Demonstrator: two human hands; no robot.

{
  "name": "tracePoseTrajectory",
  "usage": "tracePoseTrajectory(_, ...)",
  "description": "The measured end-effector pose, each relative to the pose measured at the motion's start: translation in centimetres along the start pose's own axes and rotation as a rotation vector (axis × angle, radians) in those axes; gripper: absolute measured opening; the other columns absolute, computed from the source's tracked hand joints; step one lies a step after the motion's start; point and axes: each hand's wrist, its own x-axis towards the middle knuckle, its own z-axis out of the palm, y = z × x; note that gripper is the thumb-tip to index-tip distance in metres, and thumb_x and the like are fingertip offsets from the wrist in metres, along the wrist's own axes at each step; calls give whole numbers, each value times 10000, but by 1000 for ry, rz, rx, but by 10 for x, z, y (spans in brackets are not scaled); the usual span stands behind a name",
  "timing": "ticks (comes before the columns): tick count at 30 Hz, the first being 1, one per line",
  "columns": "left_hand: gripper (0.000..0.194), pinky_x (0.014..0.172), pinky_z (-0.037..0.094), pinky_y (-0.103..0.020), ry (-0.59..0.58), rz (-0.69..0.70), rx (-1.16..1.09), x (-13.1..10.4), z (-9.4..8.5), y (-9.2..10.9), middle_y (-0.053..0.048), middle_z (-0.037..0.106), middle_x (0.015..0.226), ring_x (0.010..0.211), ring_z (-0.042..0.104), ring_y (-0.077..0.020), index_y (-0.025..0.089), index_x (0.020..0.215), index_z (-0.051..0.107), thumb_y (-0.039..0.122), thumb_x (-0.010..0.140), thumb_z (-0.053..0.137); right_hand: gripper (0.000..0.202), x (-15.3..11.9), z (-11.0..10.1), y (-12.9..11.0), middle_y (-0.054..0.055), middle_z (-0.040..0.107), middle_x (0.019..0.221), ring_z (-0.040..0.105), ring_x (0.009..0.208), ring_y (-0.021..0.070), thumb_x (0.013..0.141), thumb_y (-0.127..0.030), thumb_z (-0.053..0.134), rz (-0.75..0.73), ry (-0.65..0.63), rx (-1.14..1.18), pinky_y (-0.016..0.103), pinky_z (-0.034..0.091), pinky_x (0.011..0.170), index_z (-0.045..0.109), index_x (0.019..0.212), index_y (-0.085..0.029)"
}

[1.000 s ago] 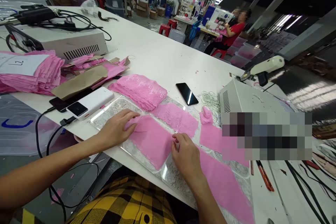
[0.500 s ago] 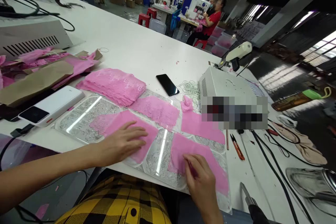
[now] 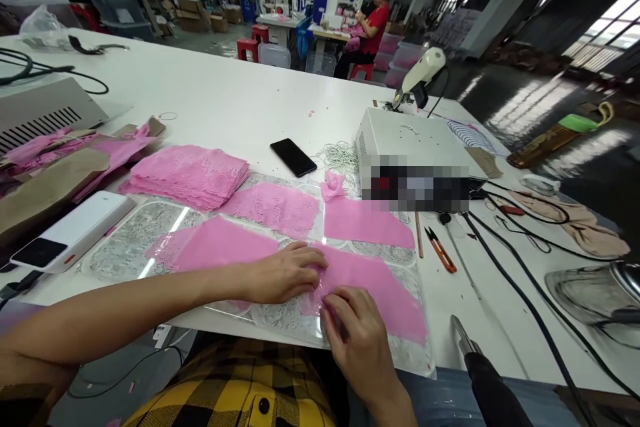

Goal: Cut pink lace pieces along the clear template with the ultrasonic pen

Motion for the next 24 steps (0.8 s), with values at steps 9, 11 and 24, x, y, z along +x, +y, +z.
tracePoseTrajectory(9, 274, 1179, 219, -492, -52, 21, -78, -8, -3, -2, -118, 565, 1373, 1317, 491, -245, 191, 1190, 639, 243, 976, 476, 160, -7, -7, 11, 52, 652, 926, 617, 873, 174, 874, -185, 581, 14, 79, -30, 313, 549, 755, 632, 1019, -229)
tracePoseTrajectory(11, 304, 1188, 191, -511, -72, 27, -38, -10, -1, -3, -123, 530, 1408, 1358, 444, -256, 196, 1239, 620, 251, 974, 479, 192, -17, -15, 24, 52, 663, 938, 625, 882, 174, 876, -189, 584, 19, 142, -108, 321, 548, 777, 636, 1056, -228)
tracePoseTrajectory(24, 379, 1205, 182, -490, -139, 279, -13, 56, 8, 12, -104, 461, 1465, 1404, 378, -246, 212, 1354, 541, 268, 1015, 380, 280, -70, -36, 44, 76, 695, 1057, 658, 995, 214, 868, -122, 574, 215, 399, -300, 429, 583, 836, 652, 1115, -229)
